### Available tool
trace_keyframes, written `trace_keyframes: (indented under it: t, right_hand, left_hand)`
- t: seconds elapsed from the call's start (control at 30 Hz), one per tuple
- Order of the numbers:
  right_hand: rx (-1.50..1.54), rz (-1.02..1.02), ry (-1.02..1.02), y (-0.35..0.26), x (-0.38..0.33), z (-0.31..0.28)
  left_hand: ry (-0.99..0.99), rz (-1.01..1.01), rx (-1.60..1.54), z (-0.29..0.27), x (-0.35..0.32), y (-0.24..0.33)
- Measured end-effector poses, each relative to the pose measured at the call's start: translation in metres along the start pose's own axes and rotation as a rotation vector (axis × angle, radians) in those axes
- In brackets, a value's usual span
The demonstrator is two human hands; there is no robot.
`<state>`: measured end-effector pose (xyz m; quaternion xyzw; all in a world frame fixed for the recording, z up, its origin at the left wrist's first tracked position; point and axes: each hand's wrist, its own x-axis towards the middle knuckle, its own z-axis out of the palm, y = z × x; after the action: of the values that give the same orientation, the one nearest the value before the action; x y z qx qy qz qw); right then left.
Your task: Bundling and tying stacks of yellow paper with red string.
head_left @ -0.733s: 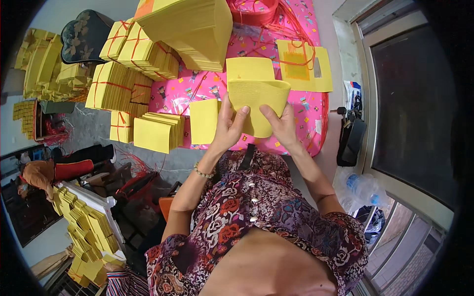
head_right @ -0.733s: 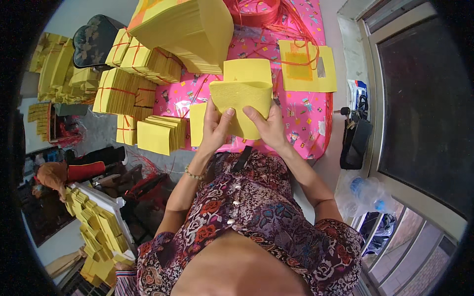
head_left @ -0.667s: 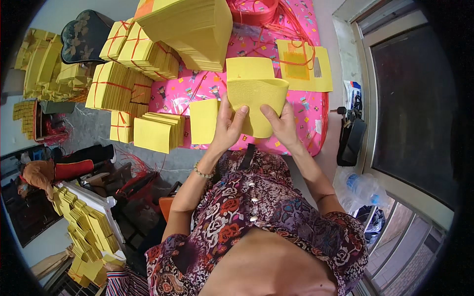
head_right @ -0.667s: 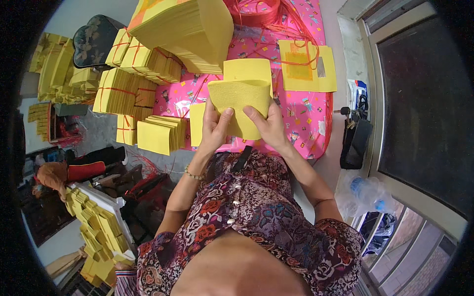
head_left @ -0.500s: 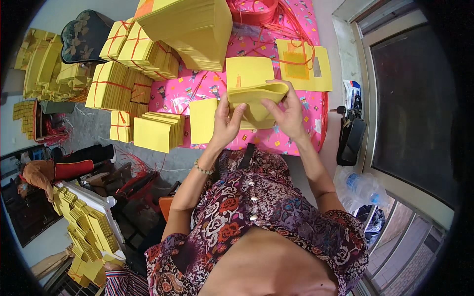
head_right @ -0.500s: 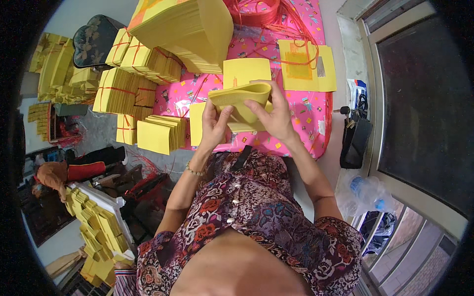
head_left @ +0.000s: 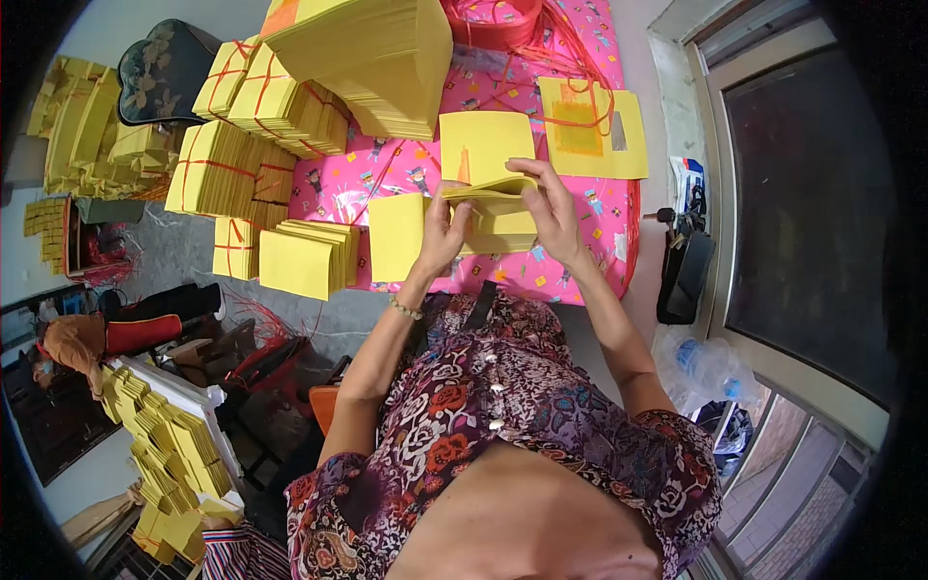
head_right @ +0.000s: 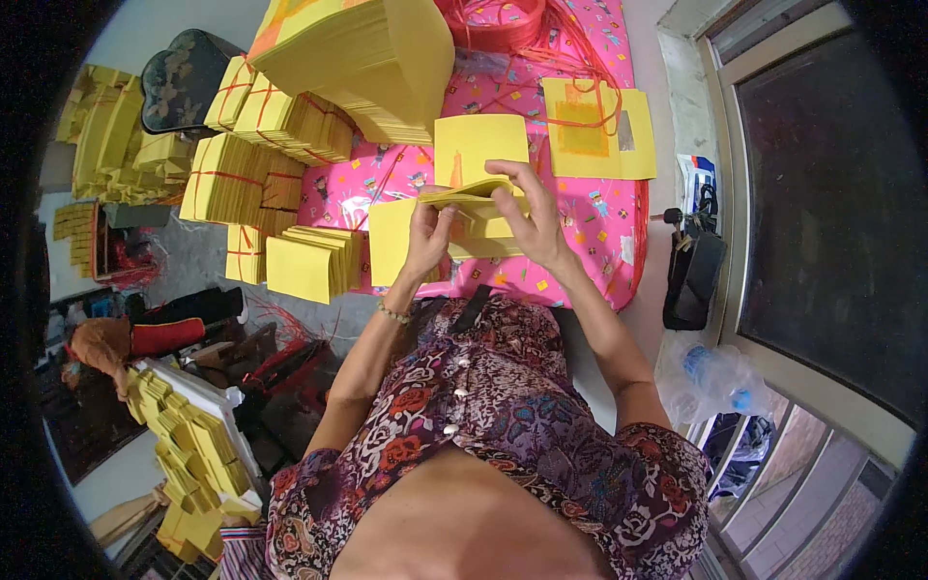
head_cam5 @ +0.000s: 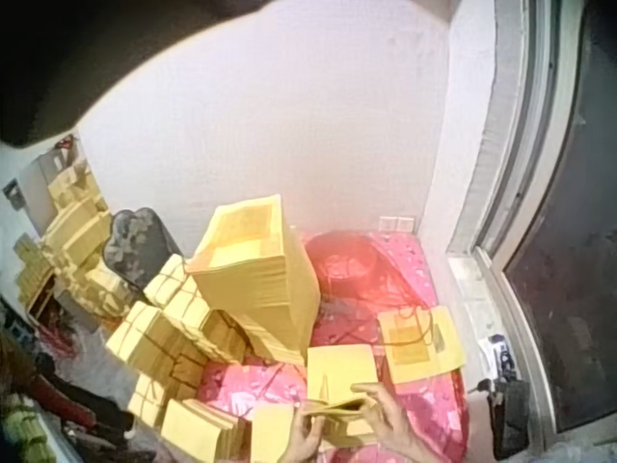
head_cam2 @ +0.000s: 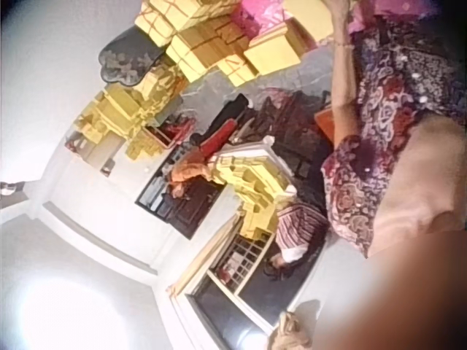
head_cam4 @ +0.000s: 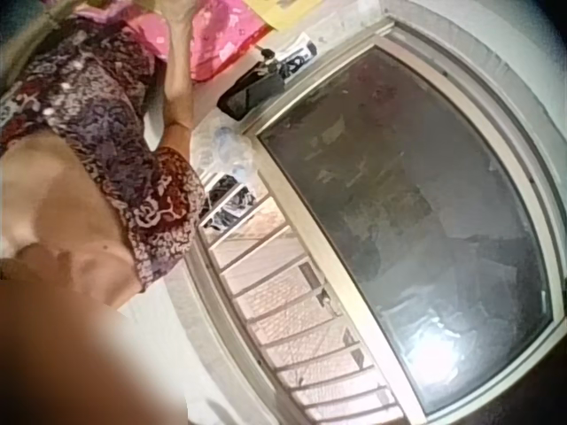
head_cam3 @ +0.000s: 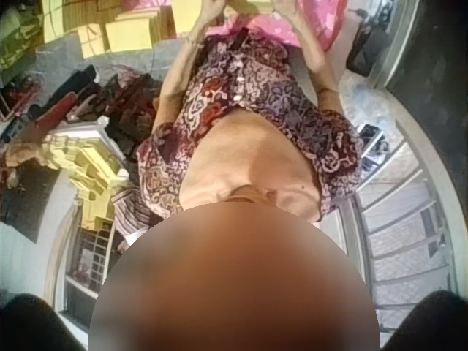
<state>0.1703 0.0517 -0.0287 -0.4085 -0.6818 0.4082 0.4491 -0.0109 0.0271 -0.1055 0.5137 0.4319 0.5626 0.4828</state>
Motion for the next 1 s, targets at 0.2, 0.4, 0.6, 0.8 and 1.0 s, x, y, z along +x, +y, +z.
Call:
trace_keyframes:
  t: [0.2,0.4,0.6,0.8,1.0]
  right_hand:
    - [0.112,0.146,-0.063,0.001,0.001,0.002]
    - [0.157,0.091,-0.043,0.009,0.000,0.002]
    - [0.349,0.329,-0.088,0.009,-0.005,0.006]
    - [0.430,0.412,-0.135,-0.001,-0.002,0.008]
    - [0.386,0.545,-0.207,0.003,-0.005,0.010]
  left_hand:
    - [0.002,-0.030,0.030,0.000,-0.001,0.002]
    - [0.055,-0.094,0.024,0.006,0.005,0.032]
    - [-0.033,-0.243,-0.175,0.011,0.008,0.070]
    - [-0.037,-0.473,-0.315,0.005,0.013,0.079]
    - [-0.020,-0.490,-0.259,0.003,0.011,0.075]
